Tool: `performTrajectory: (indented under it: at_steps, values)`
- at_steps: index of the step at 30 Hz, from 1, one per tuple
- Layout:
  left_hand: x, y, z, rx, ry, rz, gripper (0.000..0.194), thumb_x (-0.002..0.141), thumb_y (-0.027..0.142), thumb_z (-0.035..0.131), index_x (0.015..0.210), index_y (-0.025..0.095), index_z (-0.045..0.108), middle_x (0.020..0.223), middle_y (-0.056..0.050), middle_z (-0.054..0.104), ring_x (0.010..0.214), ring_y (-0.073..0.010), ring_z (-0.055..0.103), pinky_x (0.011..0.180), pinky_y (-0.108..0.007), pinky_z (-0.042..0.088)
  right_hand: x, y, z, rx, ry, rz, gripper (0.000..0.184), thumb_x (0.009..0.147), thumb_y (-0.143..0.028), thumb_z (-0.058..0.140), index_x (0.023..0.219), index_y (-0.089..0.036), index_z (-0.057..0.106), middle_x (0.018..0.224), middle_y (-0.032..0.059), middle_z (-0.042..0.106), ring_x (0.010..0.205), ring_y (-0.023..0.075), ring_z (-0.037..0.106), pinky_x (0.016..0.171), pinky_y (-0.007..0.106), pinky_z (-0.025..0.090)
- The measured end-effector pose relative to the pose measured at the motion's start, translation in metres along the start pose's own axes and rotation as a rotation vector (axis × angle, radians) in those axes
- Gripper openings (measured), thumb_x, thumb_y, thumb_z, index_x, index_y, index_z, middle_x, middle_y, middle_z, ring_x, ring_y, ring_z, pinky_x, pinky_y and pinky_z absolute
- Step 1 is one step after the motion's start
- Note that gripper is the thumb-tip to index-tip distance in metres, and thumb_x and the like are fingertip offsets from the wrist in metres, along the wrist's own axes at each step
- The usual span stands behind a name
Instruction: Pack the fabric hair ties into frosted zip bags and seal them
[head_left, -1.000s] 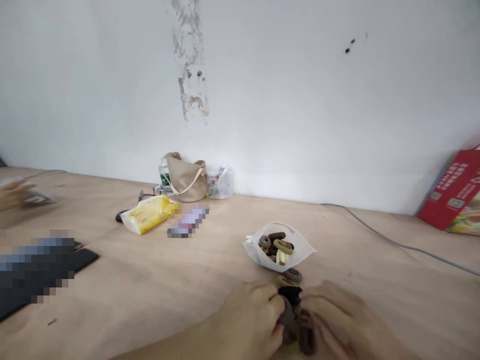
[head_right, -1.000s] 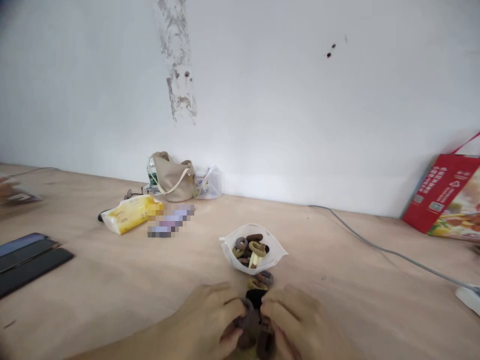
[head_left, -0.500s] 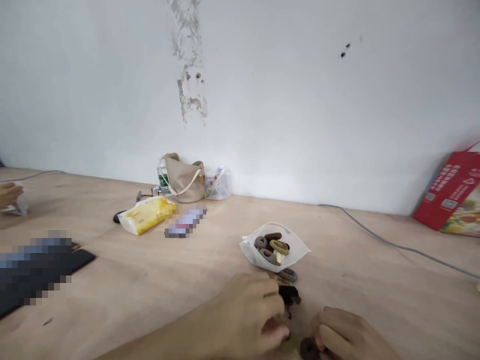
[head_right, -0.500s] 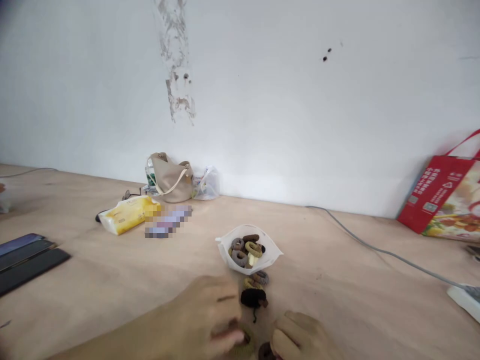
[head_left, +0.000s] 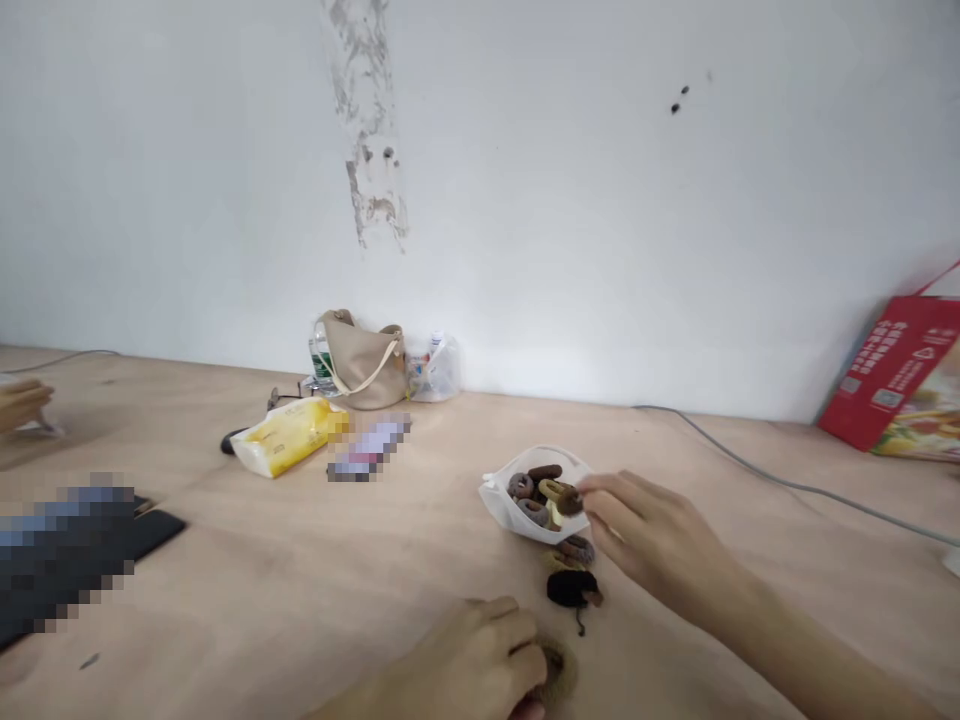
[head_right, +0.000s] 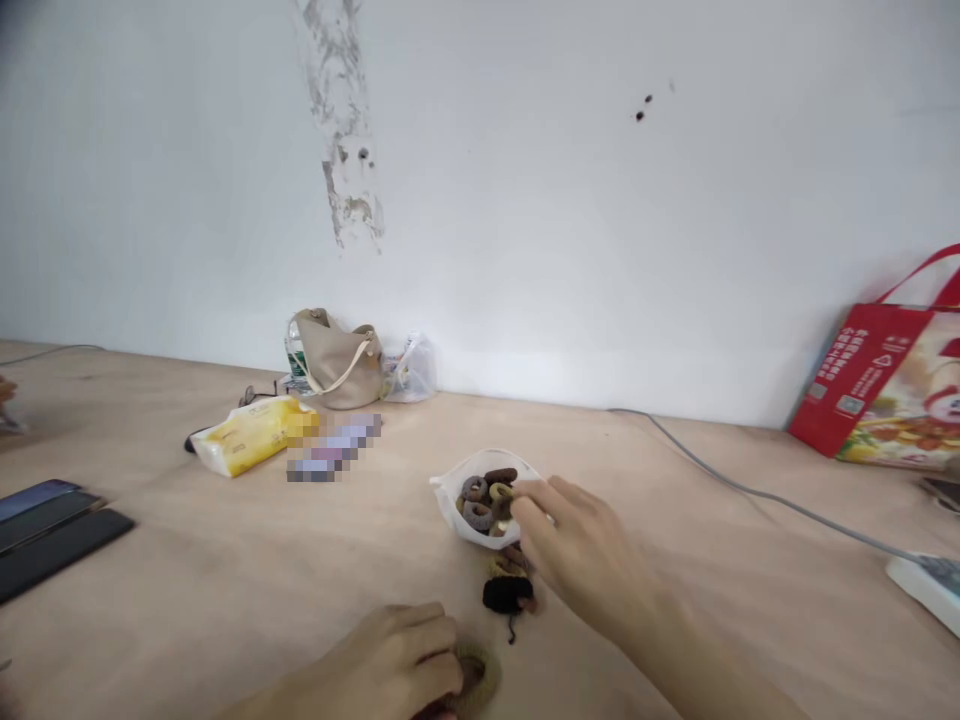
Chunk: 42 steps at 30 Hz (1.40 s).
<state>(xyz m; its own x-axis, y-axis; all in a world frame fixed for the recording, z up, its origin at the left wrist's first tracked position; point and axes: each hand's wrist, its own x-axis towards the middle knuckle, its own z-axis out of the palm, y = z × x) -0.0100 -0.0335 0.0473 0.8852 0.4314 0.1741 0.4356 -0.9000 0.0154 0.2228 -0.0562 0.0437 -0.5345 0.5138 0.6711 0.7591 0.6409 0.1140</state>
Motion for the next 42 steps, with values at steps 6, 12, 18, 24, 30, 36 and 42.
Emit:
performTrajectory:
  at_steps: [6,12,18,24,30,36,42]
  values:
    - [0.010,-0.009,-0.016,-0.020,0.186,-0.108,0.008,0.074,0.017,0.068,0.078,0.019,0.060,0.079,0.001,0.066,0.069,-0.0144,0.059,0.061,-0.023,0.045,0.024,0.020,0.024,0.048,-0.034,0.023,0.024,0.091,-0.010,0.039,0.078,-0.021,0.055,0.076,0.0027,0.062,0.064,0.0152,0.056,0.060,0.026,0.040]
    - [0.055,-0.025,-0.037,0.129,0.409,-0.290,0.008,0.082,0.015,0.057,0.085,0.019,0.063,0.082,-0.002,0.067,0.078,-0.0190,0.062,0.065,-0.028,0.048,-0.006,0.004,0.032,0.158,-0.078,0.019,0.021,0.087,-0.007,0.040,0.084,-0.021,0.056,0.075,0.0008,0.063,0.061,0.0146,0.057,0.055,0.025,0.040]
    - [0.060,-0.010,-0.032,0.050,0.268,-0.356,0.011,0.083,0.016,0.054,0.084,0.020,0.065,0.076,-0.001,0.067,0.071,-0.0178,0.062,0.064,-0.027,0.048,-0.003,-0.002,0.036,0.168,-0.276,0.110,0.030,0.074,-0.005,0.048,0.098,-0.021,0.057,0.091,0.0034,0.068,0.075,0.0183,0.064,0.065,0.027,0.046]
    - [0.045,-0.006,-0.014,-0.090,0.005,-0.342,0.022,0.083,0.010,0.049,0.091,0.022,0.065,0.088,-0.001,0.072,0.076,-0.0191,0.067,0.065,-0.026,0.050,-0.002,0.007,0.014,0.239,-0.265,0.097,0.020,0.074,-0.003,0.048,0.080,-0.023,0.051,0.076,-0.0026,0.063,0.063,0.0133,0.059,0.056,0.023,0.041]
    - [0.054,0.000,0.001,-0.112,-0.101,-0.319,0.026,0.085,0.017,0.048,0.108,0.022,0.059,0.099,-0.003,0.072,0.082,-0.0239,0.068,0.070,-0.033,0.053,0.048,0.029,-0.003,0.157,0.037,0.241,0.013,0.082,-0.014,0.044,0.079,-0.023,0.052,0.074,-0.0007,0.062,0.058,0.0127,0.056,0.051,0.023,0.040]
    - [0.058,0.006,0.006,-0.118,-0.132,-0.206,0.027,0.087,0.021,0.049,0.114,0.022,0.057,0.099,-0.004,0.072,0.083,-0.0247,0.069,0.070,-0.035,0.054,0.057,0.024,0.009,0.229,0.028,0.297,0.020,0.084,-0.015,0.041,0.091,-0.022,0.058,0.095,0.0036,0.067,0.066,0.0135,0.063,0.059,0.025,0.048]
    - [0.062,0.016,0.008,0.004,-0.155,-0.066,0.015,0.088,0.025,0.057,0.100,0.017,0.061,0.090,-0.005,0.071,0.072,-0.0224,0.068,0.060,-0.030,0.052,0.014,0.022,0.026,0.236,-0.236,0.276,0.022,0.086,-0.011,0.039,0.082,-0.024,0.056,0.078,0.0000,0.065,0.064,0.0143,0.062,0.057,0.024,0.047]
